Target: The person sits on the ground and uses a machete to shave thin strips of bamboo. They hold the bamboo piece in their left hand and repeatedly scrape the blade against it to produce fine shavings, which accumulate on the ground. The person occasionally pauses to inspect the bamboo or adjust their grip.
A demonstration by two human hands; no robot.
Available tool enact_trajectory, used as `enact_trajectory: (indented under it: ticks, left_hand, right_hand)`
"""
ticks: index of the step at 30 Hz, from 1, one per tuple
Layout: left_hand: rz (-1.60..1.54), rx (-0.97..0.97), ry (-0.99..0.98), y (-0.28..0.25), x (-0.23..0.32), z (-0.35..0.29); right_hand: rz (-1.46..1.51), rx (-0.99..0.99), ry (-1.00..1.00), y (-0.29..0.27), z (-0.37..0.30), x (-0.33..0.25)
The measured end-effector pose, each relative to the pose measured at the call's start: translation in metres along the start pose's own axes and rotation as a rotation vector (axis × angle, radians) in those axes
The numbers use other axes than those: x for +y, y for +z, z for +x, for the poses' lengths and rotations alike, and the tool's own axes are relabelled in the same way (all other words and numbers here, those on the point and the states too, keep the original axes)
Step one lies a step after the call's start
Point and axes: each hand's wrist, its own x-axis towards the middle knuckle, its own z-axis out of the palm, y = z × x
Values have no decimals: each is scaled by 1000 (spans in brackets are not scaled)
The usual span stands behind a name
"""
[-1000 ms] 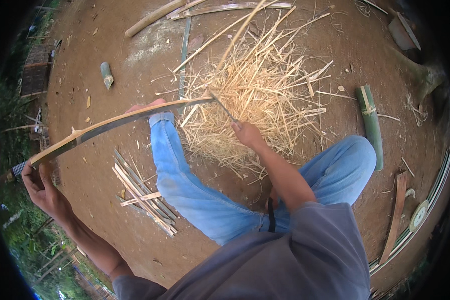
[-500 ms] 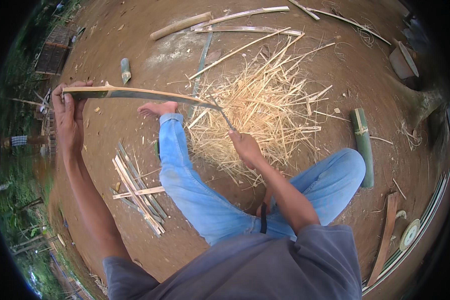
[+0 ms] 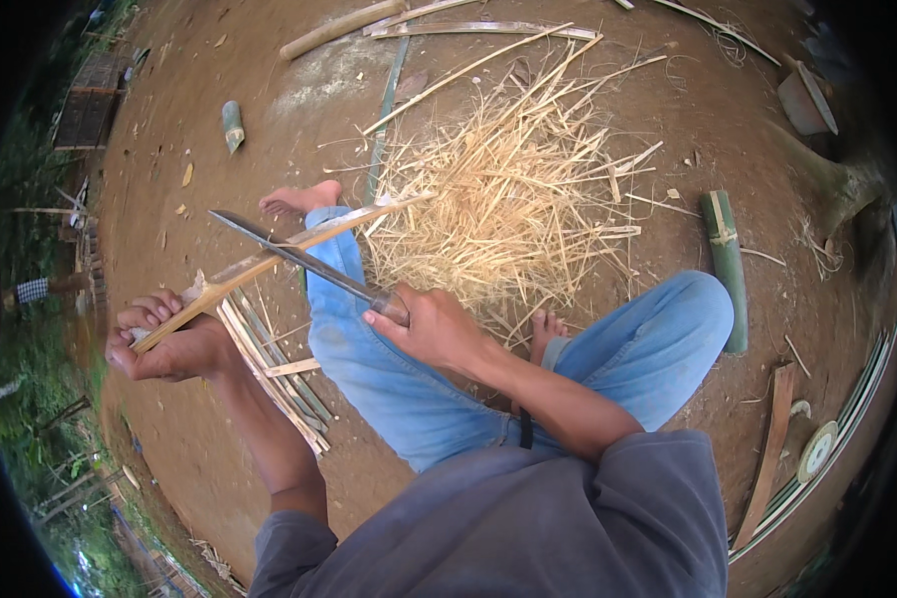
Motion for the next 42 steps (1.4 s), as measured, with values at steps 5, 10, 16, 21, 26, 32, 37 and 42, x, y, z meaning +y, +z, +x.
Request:
enact_trajectory:
  ticks: [5,10,16,21,26,32,37,42]
  left_hand:
    - [-80,29,57,-3,-3,1]
    - [-113,44,47,-4,-5,-1]
    - [20,167,81,35,-51,19]
    - [31,152,85,61,-115,28]
    - [5,104,95,91,-133,40]
    - [68,63,38,104,-202,28]
    - [32,63,-10,114,-216,38]
    - [37,31,-152,89,-159,65]
  right_hand:
    - [-63,30,-103,13,10,-2]
    - [-101,75,140,5,52,90]
    - [-121,-139,-12,-6,86,45]
    - [8,29,201,-7,151,145]
    - [5,14,57,-17,186,103]
    - [-135,130,275,-18,251,246]
    - [-83,167,471,-16,253,284]
    - [174,105,569,-11,207,282]
